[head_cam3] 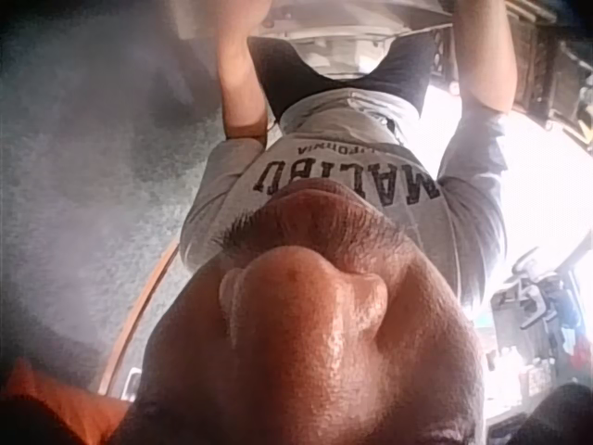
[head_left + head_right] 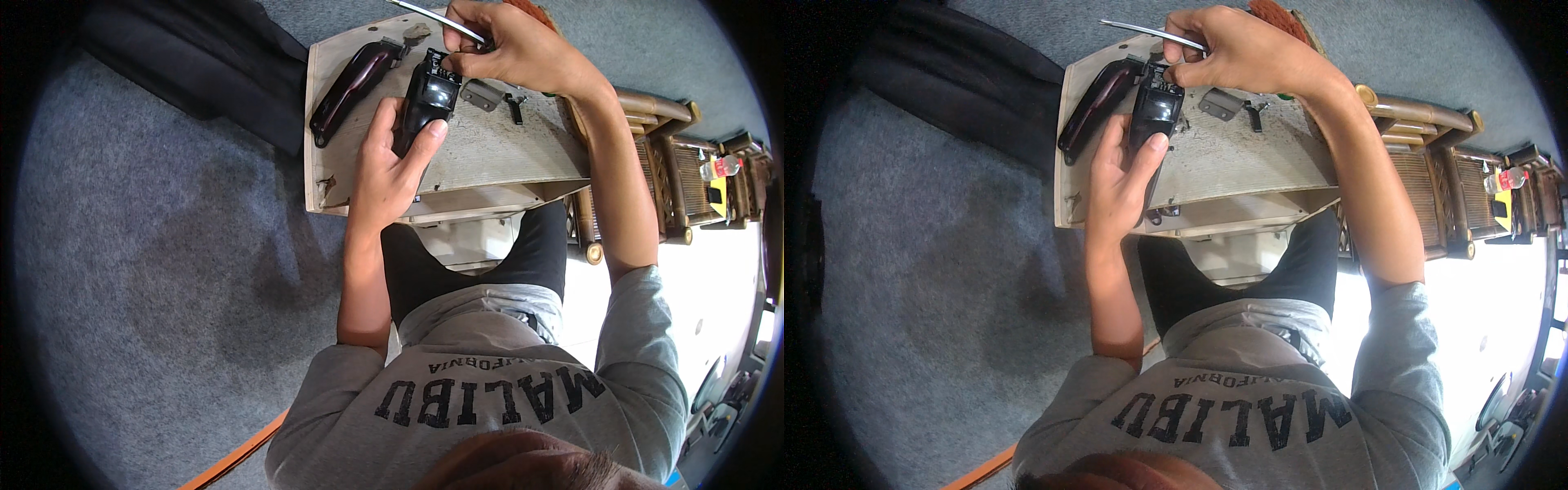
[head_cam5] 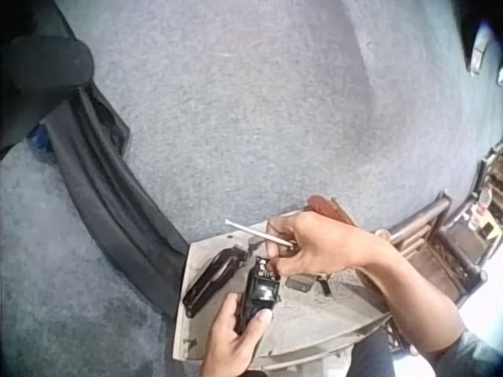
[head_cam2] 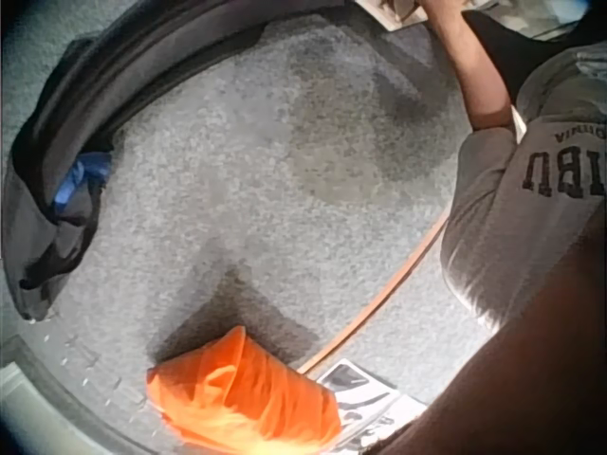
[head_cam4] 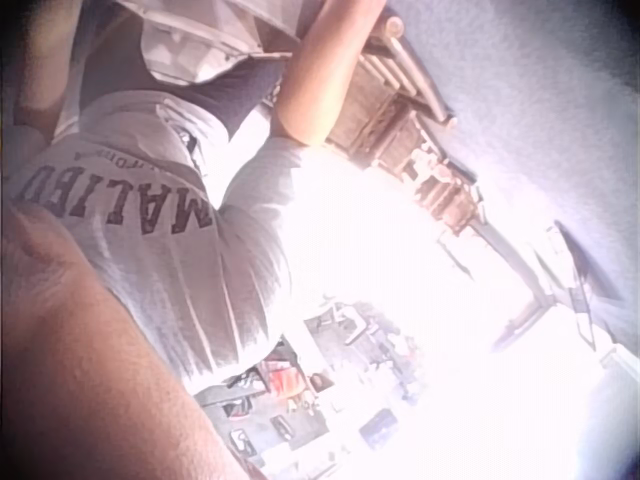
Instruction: The person repairs a hair clipper by using a screwdriver to remove and replace screws on the motor housing and blade assembly.
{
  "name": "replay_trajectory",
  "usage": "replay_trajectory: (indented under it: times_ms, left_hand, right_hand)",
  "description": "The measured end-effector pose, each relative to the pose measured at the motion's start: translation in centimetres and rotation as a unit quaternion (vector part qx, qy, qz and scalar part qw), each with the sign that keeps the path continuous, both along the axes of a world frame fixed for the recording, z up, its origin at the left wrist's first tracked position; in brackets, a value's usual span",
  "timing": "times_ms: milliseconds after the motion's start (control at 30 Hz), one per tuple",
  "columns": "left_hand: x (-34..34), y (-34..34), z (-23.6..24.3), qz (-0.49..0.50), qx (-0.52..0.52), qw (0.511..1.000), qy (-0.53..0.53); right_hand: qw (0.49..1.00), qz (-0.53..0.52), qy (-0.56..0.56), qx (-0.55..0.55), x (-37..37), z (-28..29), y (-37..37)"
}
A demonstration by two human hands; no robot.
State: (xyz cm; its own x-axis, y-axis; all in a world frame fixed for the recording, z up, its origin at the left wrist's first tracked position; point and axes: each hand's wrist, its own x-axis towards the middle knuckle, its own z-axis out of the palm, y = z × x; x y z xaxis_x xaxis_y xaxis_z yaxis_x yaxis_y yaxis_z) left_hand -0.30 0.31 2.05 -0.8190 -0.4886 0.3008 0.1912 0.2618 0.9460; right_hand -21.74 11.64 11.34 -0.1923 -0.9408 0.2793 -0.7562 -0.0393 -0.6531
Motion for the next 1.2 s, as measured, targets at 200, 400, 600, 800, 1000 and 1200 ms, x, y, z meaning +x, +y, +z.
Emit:
replay_trajectory:
  times_ms: [200,400,600,800,1000,1200]
  left_hand:
    - [0.0,-0.1,-0.2,0.001,0.002,1.000,0.003]
    - [-0.1,0.0,-0.3,0.003,0.004,1.000,0.017]
    - [0.0,-0.2,-0.5,0.006,-0.004,1.000,0.015]
    - [0.1,0.0,-0.2,0.010,-0.006,1.000,0.015]
    - [-0.1,0.2,0.0,0.033,-0.001,0.999,0.010]
    - [-0.2,0.7,-0.2,0.079,0.006,0.997,0.001]
  right_hand:
    - [0.998,0.022,-0.057,0.010,-0.7,-1.1,-0.2]
    - [0.997,-0.019,-0.052,0.047,-0.1,-0.2,0.1]
    - [0.996,0.010,-0.078,0.037,0.0,0.4,0.4]
    - [0.997,0.013,-0.069,0.030,0.1,-0.2,0.0]
    - [0.999,-0.007,-0.048,-0.006,0.1,-0.8,-0.2]
    - [0.972,-0.205,0.006,-0.110,1.5,-1.7,1.1]
